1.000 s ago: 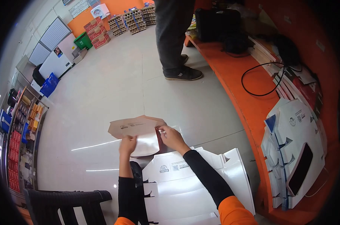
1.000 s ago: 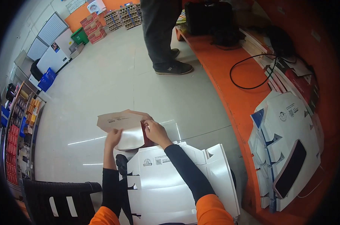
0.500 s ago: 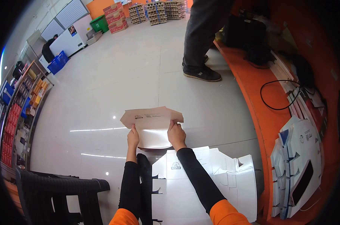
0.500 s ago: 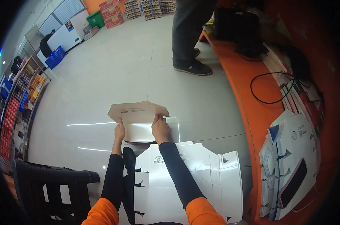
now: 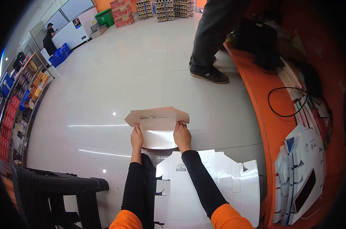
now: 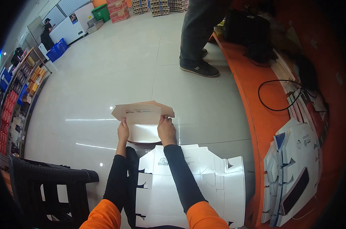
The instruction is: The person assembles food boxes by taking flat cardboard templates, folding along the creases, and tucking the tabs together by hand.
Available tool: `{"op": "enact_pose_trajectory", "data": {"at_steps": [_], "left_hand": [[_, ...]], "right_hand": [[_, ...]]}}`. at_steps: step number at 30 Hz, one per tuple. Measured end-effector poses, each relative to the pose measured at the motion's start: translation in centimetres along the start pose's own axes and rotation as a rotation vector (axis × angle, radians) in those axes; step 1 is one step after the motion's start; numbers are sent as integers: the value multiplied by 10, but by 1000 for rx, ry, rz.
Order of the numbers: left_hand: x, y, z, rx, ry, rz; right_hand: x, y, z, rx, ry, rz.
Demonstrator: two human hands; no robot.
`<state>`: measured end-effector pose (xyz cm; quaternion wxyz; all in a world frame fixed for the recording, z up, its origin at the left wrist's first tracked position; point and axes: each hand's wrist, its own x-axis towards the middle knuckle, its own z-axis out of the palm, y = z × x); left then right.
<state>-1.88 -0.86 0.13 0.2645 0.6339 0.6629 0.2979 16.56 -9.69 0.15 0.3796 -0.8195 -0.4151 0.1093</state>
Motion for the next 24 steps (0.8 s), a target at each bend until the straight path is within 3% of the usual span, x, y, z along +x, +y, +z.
{"op": "enact_pose_trajectory", "data": {"at_steps": [4,7,10,12,15,20,24], "left_hand": [[-4,1,-2,-56,-6,-7],[10,-11,-6,-110,20,-6],[-6,-10,-20,-138,72,113],[-36,3,-51,-148,117,231],[-143,40,-110,-7,-102,362],[-297,40,-156,175,-292,346],[-350,33,-153,273,-279,302]], "right_hand": [[0,0,-3,13,-58,30],[12,-5,-23,-20,-316,154],[27,-14,-80,-95,-527,75],[12,-18,-132,-152,-446,-57],[-43,-29,-229,-217,-362,-147],[-169,5,-324,-424,-305,-7],[-253,36,-328,-471,-311,257]]}}
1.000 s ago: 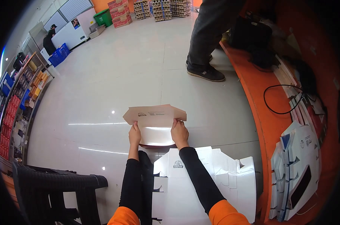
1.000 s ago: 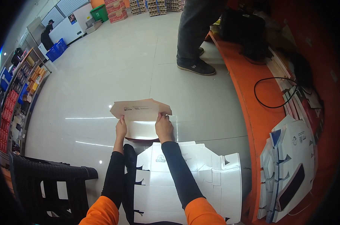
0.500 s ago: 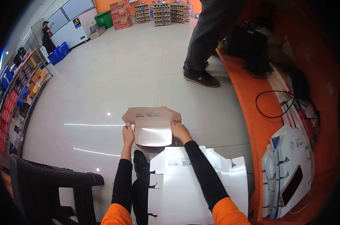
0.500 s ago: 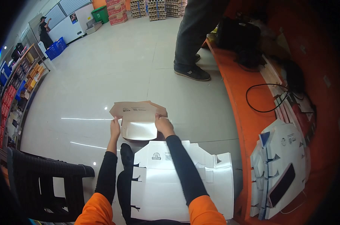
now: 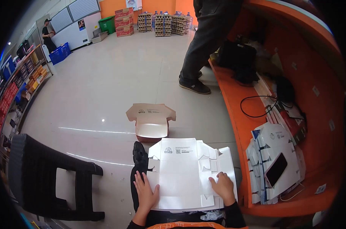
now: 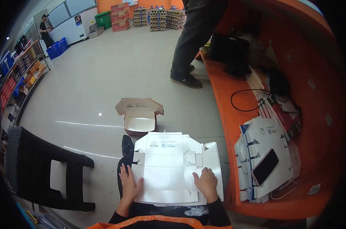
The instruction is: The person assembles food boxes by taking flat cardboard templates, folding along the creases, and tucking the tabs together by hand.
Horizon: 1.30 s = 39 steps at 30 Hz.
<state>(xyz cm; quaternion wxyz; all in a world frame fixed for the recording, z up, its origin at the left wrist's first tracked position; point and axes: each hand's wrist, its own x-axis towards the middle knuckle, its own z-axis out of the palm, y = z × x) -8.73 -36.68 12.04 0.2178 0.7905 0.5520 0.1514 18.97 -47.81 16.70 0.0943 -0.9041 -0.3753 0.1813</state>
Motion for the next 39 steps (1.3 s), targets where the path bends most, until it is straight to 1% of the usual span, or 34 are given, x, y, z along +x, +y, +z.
{"op": "enact_pose_trajectory", "data": {"at_steps": [1,4,5,6,9,12,15,19,22,23,26,27,30,32,33,36,39], "left_hand": [[-6,3,4,-46,61,16],[-14,6,5,-50,94,4],[-16,6,9,-8,219,58],[-18,10,7,-59,214,38],[-18,20,-5,-197,204,-20],[-21,24,-6,-456,99,-56],[-25,28,-4,-554,87,46],[-30,49,-11,-462,14,63],[-32,67,-16,-389,32,173],[-34,74,-21,-449,-94,98],[-31,62,-4,-588,-74,207],[-30,60,-7,-709,-212,229],[-31,57,-29,-866,-358,84],[-34,58,-44,-903,-358,113],[-36,57,-48,-903,-361,124],[-43,58,-55,-909,-356,200],[-54,69,-64,-943,-370,262]], "right_hand": [[-11,2,6,36,67,-18],[-34,1,24,135,245,-34],[-36,2,30,154,287,-23],[-37,3,34,173,330,-13],[-41,5,40,177,352,-19],[-42,10,41,213,350,-35],[-47,8,39,220,352,-35],[-49,6,38,226,370,-15],[-47,14,44,283,366,-13],[-46,16,46,310,366,-13],[-52,11,34,303,366,-118],[-54,11,33,328,349,-120],[-62,9,26,371,305,-98],[-67,6,16,352,294,-47],[-66,8,16,362,324,-40],[-67,13,22,388,473,-109],[-60,20,29,361,660,-234]]}}
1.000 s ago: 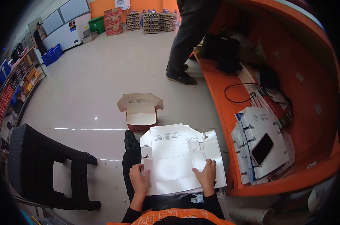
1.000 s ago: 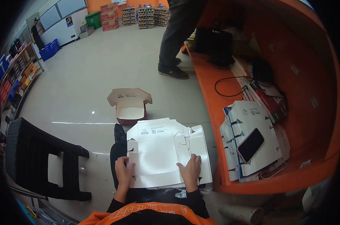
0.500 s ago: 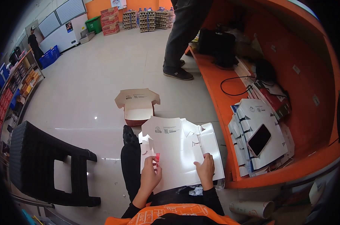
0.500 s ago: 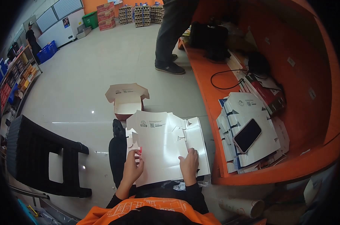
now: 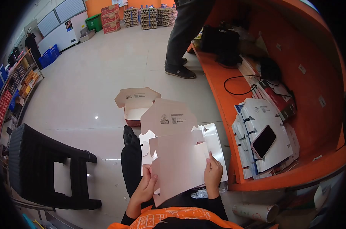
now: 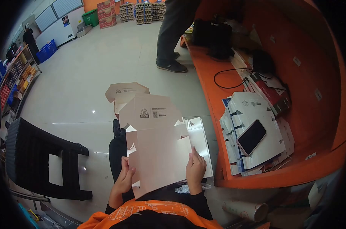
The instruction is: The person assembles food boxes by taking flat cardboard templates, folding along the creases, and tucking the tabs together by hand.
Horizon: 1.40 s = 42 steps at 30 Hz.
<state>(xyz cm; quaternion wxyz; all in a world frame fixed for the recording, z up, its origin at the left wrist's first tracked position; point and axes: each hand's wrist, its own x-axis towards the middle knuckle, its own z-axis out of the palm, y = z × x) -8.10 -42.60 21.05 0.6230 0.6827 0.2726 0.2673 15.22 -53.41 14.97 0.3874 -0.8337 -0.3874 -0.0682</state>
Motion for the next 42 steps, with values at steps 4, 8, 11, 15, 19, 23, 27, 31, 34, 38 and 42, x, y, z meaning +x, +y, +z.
{"op": "enact_pose_trajectory", "data": {"at_steps": [4,8,11,15,19,23,27,31,34,38,42], "left_hand": [[-5,9,3,-90,-25,49],[2,2,-8,-254,-46,142],[7,-7,-13,-270,-52,175],[3,-19,-21,-291,10,8],[5,-5,-17,-498,38,-57],[3,-17,-27,-342,34,-396],[5,-37,-55,-212,-102,-580],[2,-27,-94,-146,-23,-310],[-1,1,-106,473,530,-59],[-2,48,-55,145,462,88],[13,7,-9,268,4,33]], "right_hand": [[4,-5,-11,130,73,-26],[3,-21,-38,1031,-273,412],[3,-23,-43,1221,-424,477],[4,-29,-37,1333,-561,447],[3,-24,-31,1250,-825,450],[1,-10,-16,957,-1182,377],[11,-26,-18,892,-1177,304],[23,-35,-25,949,-1061,361],[26,-27,-10,877,-962,323],[18,-30,26,840,-876,214],[17,-62,32,835,-931,106]]}}
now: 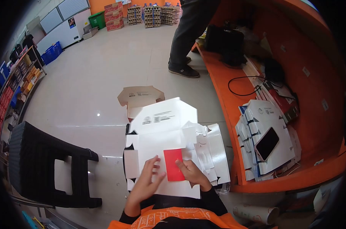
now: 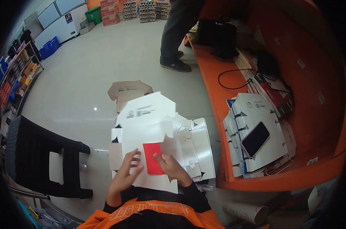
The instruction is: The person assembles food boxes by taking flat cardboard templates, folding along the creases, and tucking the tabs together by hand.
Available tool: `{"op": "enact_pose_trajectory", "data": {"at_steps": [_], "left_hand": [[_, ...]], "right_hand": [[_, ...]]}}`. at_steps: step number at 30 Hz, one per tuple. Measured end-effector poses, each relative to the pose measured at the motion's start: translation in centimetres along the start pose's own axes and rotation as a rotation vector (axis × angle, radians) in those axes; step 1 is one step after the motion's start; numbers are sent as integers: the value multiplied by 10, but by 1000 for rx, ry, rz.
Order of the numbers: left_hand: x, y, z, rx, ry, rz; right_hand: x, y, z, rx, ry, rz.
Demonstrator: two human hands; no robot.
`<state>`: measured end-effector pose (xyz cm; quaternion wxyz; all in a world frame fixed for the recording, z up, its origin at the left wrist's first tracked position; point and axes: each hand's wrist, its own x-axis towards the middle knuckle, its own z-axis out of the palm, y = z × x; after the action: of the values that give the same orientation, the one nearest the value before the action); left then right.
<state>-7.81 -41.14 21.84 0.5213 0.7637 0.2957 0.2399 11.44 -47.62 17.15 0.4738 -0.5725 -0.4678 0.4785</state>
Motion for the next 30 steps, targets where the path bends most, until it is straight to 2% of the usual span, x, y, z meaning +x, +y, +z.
{"op": "enact_pose_trajectory", "data": {"at_steps": [1,3,5,6,8,11,13,15,17,18,20,22,27,30], "left_hand": [[2,7,10,-3,68,-15],[4,3,19,-254,116,-113],[3,-16,19,-430,36,-108],[2,-22,19,-517,-1,-105],[5,1,17,-672,142,-84],[10,12,17,-780,342,-81],[13,18,17,-868,440,-105],[13,16,19,-896,409,-116],[12,18,22,-1017,359,-137],[11,21,24,-1034,350,-135],[10,28,27,-1068,334,-133],[4,26,29,-916,271,-141],[-2,30,34,-760,214,-18],[-4,29,39,-632,270,53]], "right_hand": [[1,-3,1,7,-35,-10],[1,-9,-3,33,-99,-11],[1,-1,-10,92,-149,-50],[0,-5,-12,202,-134,-34],[-6,-24,-16,423,-108,0],[-29,-43,-16,322,18,-303],[-42,-44,1,348,145,-583],[-58,-68,14,-79,255,-704],[-60,-47,25,-281,338,-718],[-60,-53,30,-336,414,-744],[-58,-52,27,-501,421,-757],[-56,-52,27,-608,437,-756],[-53,-53,27,-599,443,-707],[-51,-44,32,-519,410,-707]]}}
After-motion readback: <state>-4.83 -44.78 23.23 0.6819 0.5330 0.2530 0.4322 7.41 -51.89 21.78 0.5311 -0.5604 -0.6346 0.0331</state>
